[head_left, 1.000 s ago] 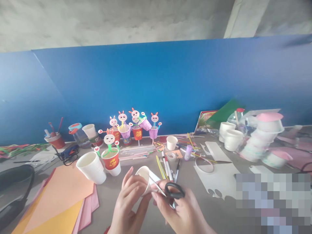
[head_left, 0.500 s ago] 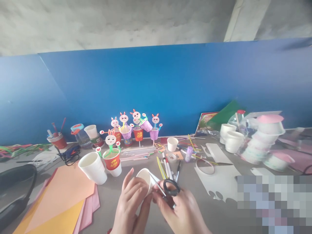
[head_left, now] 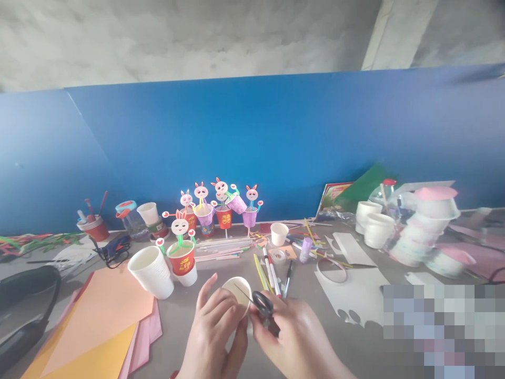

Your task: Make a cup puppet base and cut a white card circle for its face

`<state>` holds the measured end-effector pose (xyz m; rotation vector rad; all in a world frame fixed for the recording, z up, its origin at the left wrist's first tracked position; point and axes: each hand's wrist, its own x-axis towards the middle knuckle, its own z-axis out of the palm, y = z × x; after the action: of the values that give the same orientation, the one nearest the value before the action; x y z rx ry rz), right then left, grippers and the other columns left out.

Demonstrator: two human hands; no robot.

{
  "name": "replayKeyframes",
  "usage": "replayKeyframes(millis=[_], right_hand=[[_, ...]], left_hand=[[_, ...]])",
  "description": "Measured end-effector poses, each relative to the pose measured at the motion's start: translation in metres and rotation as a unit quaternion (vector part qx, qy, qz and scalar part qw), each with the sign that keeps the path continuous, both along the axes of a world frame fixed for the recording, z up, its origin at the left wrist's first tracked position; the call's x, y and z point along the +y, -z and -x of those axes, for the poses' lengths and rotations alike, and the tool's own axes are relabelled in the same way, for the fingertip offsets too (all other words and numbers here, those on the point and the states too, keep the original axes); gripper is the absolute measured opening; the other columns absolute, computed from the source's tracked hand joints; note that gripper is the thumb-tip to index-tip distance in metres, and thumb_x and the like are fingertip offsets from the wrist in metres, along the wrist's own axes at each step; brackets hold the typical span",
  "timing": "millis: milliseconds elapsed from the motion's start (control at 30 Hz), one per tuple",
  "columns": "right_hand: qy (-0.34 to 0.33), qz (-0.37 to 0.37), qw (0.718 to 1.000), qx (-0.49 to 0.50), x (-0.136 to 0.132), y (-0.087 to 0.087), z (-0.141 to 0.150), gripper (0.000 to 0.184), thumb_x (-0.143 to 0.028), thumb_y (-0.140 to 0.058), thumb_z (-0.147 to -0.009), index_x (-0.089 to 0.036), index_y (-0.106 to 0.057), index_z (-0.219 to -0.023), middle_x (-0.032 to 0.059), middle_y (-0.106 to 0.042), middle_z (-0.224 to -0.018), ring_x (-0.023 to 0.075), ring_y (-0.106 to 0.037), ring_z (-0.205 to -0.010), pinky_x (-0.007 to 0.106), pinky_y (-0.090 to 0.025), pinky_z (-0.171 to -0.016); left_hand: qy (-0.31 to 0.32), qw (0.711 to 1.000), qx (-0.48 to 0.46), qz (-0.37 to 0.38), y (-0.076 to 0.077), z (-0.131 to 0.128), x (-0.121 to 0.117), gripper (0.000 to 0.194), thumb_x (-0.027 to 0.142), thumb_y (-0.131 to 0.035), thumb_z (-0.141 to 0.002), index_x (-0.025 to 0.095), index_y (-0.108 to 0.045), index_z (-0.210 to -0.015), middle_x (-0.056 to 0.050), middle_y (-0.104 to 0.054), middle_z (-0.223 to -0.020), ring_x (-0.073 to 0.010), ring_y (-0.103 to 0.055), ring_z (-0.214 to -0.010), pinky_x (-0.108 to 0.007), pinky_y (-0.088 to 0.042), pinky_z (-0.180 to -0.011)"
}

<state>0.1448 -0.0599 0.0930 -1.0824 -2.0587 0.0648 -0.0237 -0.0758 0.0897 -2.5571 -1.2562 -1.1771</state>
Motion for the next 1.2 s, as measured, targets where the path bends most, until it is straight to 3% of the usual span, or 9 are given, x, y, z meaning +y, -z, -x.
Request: replayKeyframes(millis=[233,433,600,700,800,900,1033,1100,1200], right_hand=[[-0.032,0.029,0.995,-0.093,0.006,0.001,-0.010,0.013,-0.013,-0.052,-0.079,-0.021,-0.057,-0.070,-0.0023,-0.062,-0.050,0.0133,-0.058,-0.042,0.025,-0.026,-0.045],[-0.041,0.008,0.992,-0.121,0.008,0.008,-0.010,0.015,-0.009,-0.054,-0.068,-0.021,-0.059,-0.074,-0.0029,-0.065,-0.052,0.0137,-0.060,-0.043,0.026,-0.025,-0.045],[-0.033,0.019,0.997,-0.070,0.009,0.003,-0.016,0.012,-0.014,-0.050,-0.077,-0.021,-0.058,-0.071,-0.0041,-0.060,-0.049,0.0114,-0.052,-0.039,0.025,-0.025,-0.044],[-0.051,0.094,0.994,-0.014,0.007,-0.009,-0.020,0.018,-0.017,-0.047,-0.083,-0.022,-0.055,-0.068,-0.0055,-0.055,-0.049,0.0099,-0.048,-0.040,0.022,-0.030,-0.044],[-0.106,0.216,0.970,0.041,0.003,-0.019,-0.023,0.015,-0.019,-0.050,-0.083,-0.022,-0.054,-0.068,-0.0057,-0.057,-0.055,0.0104,-0.052,-0.048,0.020,-0.037,-0.048],[-0.140,0.323,0.927,0.127,-0.002,-0.018,-0.026,0.010,-0.021,-0.052,-0.080,-0.023,-0.051,-0.070,-0.0059,-0.057,-0.058,0.0120,-0.058,-0.053,0.020,-0.042,-0.050],[-0.149,0.442,0.857,0.219,-0.010,-0.003,-0.032,0.006,-0.020,-0.055,-0.076,-0.023,-0.054,-0.072,-0.0054,-0.059,-0.059,0.0137,-0.065,-0.055,0.018,-0.038,-0.042],[-0.141,0.455,0.853,0.213,-0.012,0.004,-0.035,0.006,-0.017,-0.057,-0.072,-0.023,-0.057,-0.073,-0.0058,-0.060,-0.056,0.0122,-0.061,-0.049,0.017,-0.035,-0.039],[-0.132,0.423,0.879,0.173,-0.012,0.009,-0.036,0.007,-0.016,-0.056,-0.074,-0.022,-0.056,-0.069,-0.0054,-0.061,-0.053,0.0098,-0.052,-0.043,0.017,-0.036,-0.040]], left_hand=[[0.032,0.998,-0.003,0.048,-0.003,-0.002,0.003,0.023,0.003,-0.042,-0.086,0.020,-0.058,-0.085,0.001,-0.063,-0.067,-0.0146,-0.062,-0.067,-0.054,-0.047,-0.098],[0.044,0.981,-0.079,0.169,0.001,0.000,0.005,0.024,0.012,-0.041,-0.089,0.020,-0.061,-0.078,0.000,-0.064,-0.070,-0.0143,-0.064,-0.066,-0.049,-0.050,-0.099],[0.041,0.964,-0.115,0.237,-0.003,0.000,0.003,0.026,0.020,-0.047,-0.092,0.021,-0.064,-0.072,0.000,-0.068,-0.067,-0.0160,-0.065,-0.068,-0.039,-0.054,-0.095],[0.004,0.969,-0.124,0.213,-0.002,0.000,0.002,0.027,0.028,-0.050,-0.093,0.022,-0.066,-0.072,-0.001,-0.068,-0.066,-0.0186,-0.068,-0.072,-0.034,-0.057,-0.089],[-0.015,0.972,-0.144,0.185,0.001,0.002,0.002,0.029,0.038,-0.051,-0.094,0.023,-0.067,-0.075,-0.002,-0.072,-0.071,-0.0209,-0.071,-0.079,-0.032,-0.059,-0.084],[-0.006,0.969,-0.159,0.189,0.003,0.005,0.005,0.038,0.047,-0.047,-0.096,0.023,-0.066,-0.074,-0.002,-0.071,-0.070,-0.0180,-0.068,-0.068,-0.026,-0.059,-0.070],[0.010,0.964,-0.175,0.202,0.008,0.012,0.008,0.043,0.051,-0.044,-0.097,0.023,-0.066,-0.073,-0.001,-0.069,-0.067,-0.0148,-0.063,-0.056,-0.022,-0.056,-0.055],[-0.003,0.963,-0.176,0.202,0.013,0.014,0.007,0.040,0.051,-0.047,-0.096,0.023,-0.067,-0.075,-0.002,-0.072,-0.072,-0.0163,-0.067,-0.062,-0.022,-0.057,-0.058],[-0.045,0.964,-0.165,0.205,0.020,0.015,0.004,0.026,0.045,-0.057,-0.092,0.024,-0.070,-0.084,-0.004,-0.077,-0.093,-0.0226,-0.073,-0.092,-0.025,-0.060,-0.074]])
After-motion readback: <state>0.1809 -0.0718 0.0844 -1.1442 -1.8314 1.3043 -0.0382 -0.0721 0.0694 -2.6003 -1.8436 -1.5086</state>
